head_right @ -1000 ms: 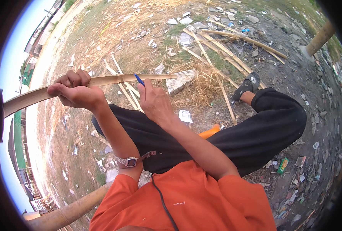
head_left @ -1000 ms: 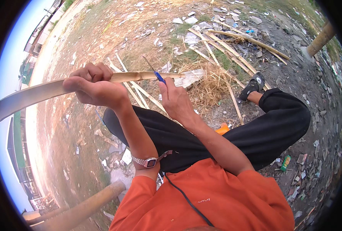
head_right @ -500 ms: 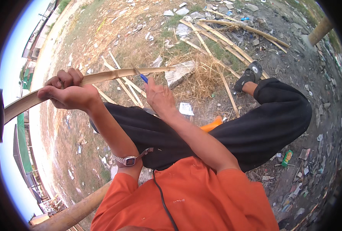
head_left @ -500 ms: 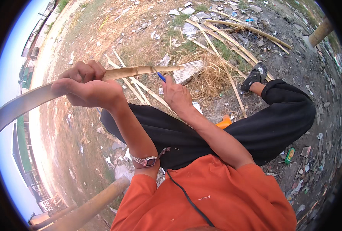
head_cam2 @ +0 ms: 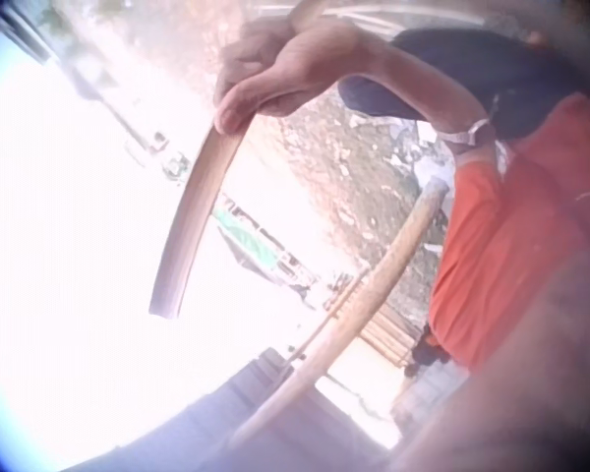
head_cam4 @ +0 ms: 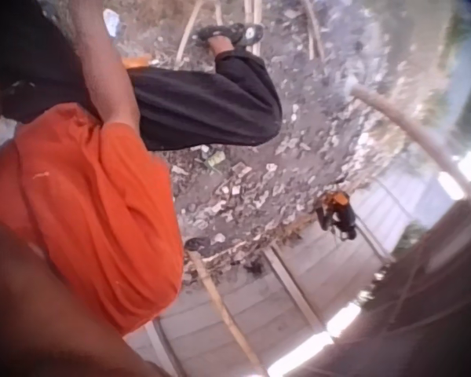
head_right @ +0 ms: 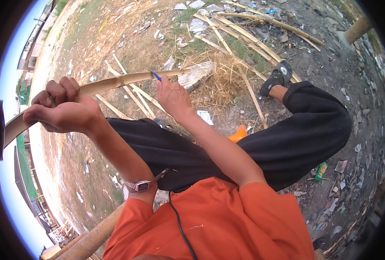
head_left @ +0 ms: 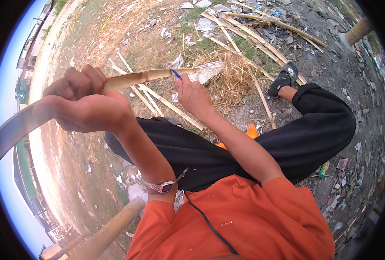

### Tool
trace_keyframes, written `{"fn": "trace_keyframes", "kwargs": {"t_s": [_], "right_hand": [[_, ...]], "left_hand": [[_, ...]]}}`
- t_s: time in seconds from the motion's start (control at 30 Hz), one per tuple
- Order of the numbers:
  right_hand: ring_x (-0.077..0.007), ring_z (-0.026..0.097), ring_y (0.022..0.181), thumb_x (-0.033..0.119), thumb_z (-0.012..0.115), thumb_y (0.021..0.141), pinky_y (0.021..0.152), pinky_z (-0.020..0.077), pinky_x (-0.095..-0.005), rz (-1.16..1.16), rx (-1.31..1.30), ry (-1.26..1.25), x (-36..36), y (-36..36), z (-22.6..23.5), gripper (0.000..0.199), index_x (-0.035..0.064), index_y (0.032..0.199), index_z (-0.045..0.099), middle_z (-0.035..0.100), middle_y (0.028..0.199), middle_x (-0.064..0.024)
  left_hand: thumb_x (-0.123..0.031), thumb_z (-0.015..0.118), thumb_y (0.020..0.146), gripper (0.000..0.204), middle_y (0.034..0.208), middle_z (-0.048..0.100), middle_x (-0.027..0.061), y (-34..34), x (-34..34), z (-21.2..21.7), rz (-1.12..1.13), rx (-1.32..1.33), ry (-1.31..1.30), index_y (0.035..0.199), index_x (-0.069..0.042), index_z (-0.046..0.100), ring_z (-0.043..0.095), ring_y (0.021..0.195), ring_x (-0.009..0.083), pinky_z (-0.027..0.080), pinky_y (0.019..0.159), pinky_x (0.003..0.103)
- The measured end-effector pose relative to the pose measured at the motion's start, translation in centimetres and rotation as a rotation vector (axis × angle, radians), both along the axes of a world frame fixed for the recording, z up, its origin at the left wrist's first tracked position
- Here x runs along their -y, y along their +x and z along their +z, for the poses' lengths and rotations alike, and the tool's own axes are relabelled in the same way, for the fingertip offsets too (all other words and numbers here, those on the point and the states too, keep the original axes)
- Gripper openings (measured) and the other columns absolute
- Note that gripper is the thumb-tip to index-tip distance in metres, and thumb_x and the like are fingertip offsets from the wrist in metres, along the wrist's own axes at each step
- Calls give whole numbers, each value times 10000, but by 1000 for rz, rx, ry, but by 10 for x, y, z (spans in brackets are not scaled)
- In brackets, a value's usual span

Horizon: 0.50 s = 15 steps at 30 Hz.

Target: The person sits on a small stool outdoors and uses a knife to shave thin strips from a long piece of bamboo held in their left hand. The person repeatedly scrapes the knife along the bamboo to remove the outer layer, creating a pile of shavings on the ground.

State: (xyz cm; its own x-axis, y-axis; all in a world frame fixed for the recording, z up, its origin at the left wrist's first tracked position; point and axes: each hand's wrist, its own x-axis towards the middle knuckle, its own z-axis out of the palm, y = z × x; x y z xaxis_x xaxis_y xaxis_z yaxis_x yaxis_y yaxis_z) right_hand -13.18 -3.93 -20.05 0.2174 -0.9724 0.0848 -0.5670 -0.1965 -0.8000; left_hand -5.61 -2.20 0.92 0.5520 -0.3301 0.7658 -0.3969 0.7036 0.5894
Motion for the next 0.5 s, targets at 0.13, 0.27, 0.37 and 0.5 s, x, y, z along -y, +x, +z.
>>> {"fn": "trace_keyframes", "kwargs": {"t_s": [0.13, 0.27, 0.37, 0.5], "right_hand": [[-432, 595, 621, 288, 357, 931, 587, 485, -504, 2, -79, 87, 13, -8, -32, 277, 25, 921, 441, 573, 608, -256], [-434, 583, 577, 282, 379, 926, 568, 472, -515, -13, -65, 62, 18, 1, -49, 251, 38, 918, 438, 566, 584, -242], [-406, 600, 585, 278, 384, 925, 570, 483, -491, -2, -141, 21, 24, 3, -59, 251, 37, 906, 450, 580, 595, -235], [-333, 646, 788, 235, 445, 903, 661, 515, -429, -111, -484, 393, 36, -54, -165, 262, 13, 950, 575, 647, 824, -197]], "left_hand": [[-553, 275, 920, 506, 475, 153, -37, 1, 3, -1, 1, 17, 29, 615, -155, 205, 92, 414, 84, 92, 401, 246], [-577, 245, 911, 508, 473, 153, -30, 6, 7, -3, 26, 73, 64, 626, -157, 212, 88, 420, 90, 95, 412, 250], [-588, 230, 906, 506, 472, 154, -26, 10, 11, 0, 19, 22, 94, 642, -156, 220, 83, 421, 89, 91, 411, 250], [-612, 243, 892, 517, 474, 152, -26, 4, 14, 3, 12, 6, 90, 648, -157, 226, 80, 419, 90, 82, 411, 248]]}}
